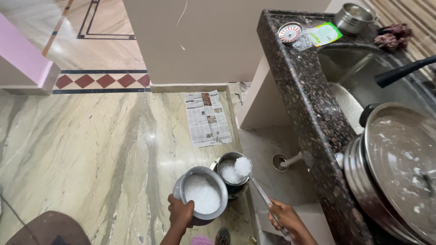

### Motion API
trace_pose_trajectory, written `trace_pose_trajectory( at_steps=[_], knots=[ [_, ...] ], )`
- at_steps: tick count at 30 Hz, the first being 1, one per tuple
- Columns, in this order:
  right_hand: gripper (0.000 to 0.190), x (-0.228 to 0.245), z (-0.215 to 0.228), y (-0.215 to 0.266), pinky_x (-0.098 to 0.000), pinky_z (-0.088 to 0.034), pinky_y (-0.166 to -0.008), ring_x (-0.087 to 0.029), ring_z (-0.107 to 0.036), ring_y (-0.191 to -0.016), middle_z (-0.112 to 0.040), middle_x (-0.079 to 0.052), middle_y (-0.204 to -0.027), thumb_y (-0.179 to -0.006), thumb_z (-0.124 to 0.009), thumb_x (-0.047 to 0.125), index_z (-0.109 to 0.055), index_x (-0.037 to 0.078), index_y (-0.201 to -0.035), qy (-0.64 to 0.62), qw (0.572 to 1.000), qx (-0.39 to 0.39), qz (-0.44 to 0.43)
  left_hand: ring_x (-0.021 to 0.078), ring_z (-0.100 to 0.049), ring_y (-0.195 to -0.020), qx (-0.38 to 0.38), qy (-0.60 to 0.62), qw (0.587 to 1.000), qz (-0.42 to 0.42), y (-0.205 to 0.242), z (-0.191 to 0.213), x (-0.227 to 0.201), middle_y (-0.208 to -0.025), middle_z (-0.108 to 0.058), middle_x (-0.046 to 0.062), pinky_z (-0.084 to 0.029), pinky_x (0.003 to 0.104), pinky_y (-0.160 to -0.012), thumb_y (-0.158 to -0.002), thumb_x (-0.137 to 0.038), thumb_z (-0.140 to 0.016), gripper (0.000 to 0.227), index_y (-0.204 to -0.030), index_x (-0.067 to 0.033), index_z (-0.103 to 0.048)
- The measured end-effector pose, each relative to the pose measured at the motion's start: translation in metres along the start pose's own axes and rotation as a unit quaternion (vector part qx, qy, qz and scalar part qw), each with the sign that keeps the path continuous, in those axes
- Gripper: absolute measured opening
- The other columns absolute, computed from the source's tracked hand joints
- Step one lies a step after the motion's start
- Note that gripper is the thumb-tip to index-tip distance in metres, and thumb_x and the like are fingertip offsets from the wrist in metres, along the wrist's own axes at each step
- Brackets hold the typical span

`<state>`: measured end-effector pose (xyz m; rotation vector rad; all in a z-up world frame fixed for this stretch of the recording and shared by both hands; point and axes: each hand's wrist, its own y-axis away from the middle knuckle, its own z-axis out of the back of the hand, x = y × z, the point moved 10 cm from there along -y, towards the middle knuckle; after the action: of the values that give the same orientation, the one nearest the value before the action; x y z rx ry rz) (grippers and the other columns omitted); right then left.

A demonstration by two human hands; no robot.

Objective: The person kneels on the kitchen floor holding a metal tray in one hand and uses a long ladle to scoop white batter from a steel pot, transferring it into a small steel vessel. They repeatedly ladle and stir the batter in the vessel, at one point reaching toward the counter.

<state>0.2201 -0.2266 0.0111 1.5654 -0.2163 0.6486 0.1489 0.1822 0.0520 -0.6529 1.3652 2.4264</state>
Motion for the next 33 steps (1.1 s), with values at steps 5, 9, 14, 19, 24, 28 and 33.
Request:
trace_pose_trajectory(
  at_steps=[5,9,14,19,24,28,33],
  knots=[
    [0.045,0.014,0.001,-0.071,-0.0377,-0.057,-0.068,-0.021,-0.066,-0.065,-0.068,-0.01,-0.075,-0.101,-0.06,0.024,-0.059,0.016,-0.145,0.257,0.933,-0.161,0.192,0.0484,-0.071,-0.104,-0.021,0.048,0.998,0.026,0.009,0.021,0.024,-0.145,-0.045,0.026,-0.071,0.049,-0.061,-0.079,-0.02,-0.067,0.098,-0.159,-0.012,-0.012],
    [0.04,0.046,-0.018,-0.051,-0.0476,-0.055,-0.082,-0.038,-0.07,-0.089,-0.07,-0.02,-0.091,-0.096,-0.061,0.025,-0.065,0.022,-0.136,0.39,0.823,-0.278,0.305,0.0487,-0.076,-0.1,-0.034,0.078,0.996,0.041,-0.005,0.027,0.054,-0.142,-0.05,0.029,-0.07,0.051,-0.058,-0.078,-0.017,-0.067,0.099,-0.16,-0.0076,-0.012],
    [0.04,0.045,-0.017,-0.059,-0.0482,-0.056,-0.085,-0.038,-0.07,-0.091,-0.068,-0.021,-0.101,-0.101,-0.056,0.022,-0.062,0.027,-0.14,0.455,0.804,-0.298,0.241,0.0486,-0.069,-0.109,-0.053,0.074,0.994,0.066,-0.008,0.039,0.067,-0.147,-0.043,0.027,-0.07,0.052,-0.06,-0.08,-0.017,-0.068,0.1,-0.161,-0.0116,-0.009],
    [0.051,0.009,0.014,-0.079,-0.0348,-0.048,-0.059,-0.02,-0.06,-0.062,-0.067,-0.01,-0.091,-0.099,-0.064,0.022,-0.052,0.02,-0.149,0.038,0.977,-0.149,0.151,0.0485,-0.069,-0.11,-0.032,0.062,0.997,0.035,-0.006,0.047,0.042,-0.149,-0.04,0.027,-0.071,0.05,-0.063,-0.08,-0.02,-0.068,0.1,-0.16,-0.0123,-0.008],
    [0.063,0.001,-0.001,0.0,-0.0287,-0.036,-0.044,-0.014,-0.044,-0.055,-0.056,-0.008,-0.075,-0.101,-0.059,0.018,-0.037,0.021,-0.159,-0.207,0.978,-0.002,0.017,0.0476,-0.071,-0.11,-0.02,0.058,0.998,0.01,0.005,0.055,0.008,-0.149,-0.042,0.027,-0.071,0.048,-0.064,-0.08,-0.019,-0.067,0.102,-0.161,-0.0109,-0.007],
    [0.062,-0.009,0.015,0.04,-0.0335,-0.042,-0.049,-0.016,-0.048,-0.055,-0.056,-0.009,-0.072,-0.1,-0.061,0.023,-0.041,0.014,-0.157,-0.129,0.99,0.043,0.028,0.0499,-0.07,-0.113,0.017,0.008,1.0,0.0,0.0,0.048,-0.006,-0.146,-0.048,0.029,-0.071,0.052,-0.074,-0.078,-0.021,-0.068,0.1,-0.159,-0.0075,-0.012],
    [0.058,-0.027,0.051,0.068,-0.0318,-0.055,-0.07,-0.012,-0.067,-0.073,-0.069,-0.007,-0.083,-0.099,-0.069,0.017,-0.055,0.001,-0.153,0.007,0.99,0.022,0.139,0.048,-0.059,-0.124,0.03,-0.108,0.986,-0.125,-0.041,0.014,-0.016,-0.14,-0.054,0.032,-0.05,0.052,-0.109,-0.071,-0.029,-0.076,0.107,-0.156,-0.0044,-0.016]
  ],
)
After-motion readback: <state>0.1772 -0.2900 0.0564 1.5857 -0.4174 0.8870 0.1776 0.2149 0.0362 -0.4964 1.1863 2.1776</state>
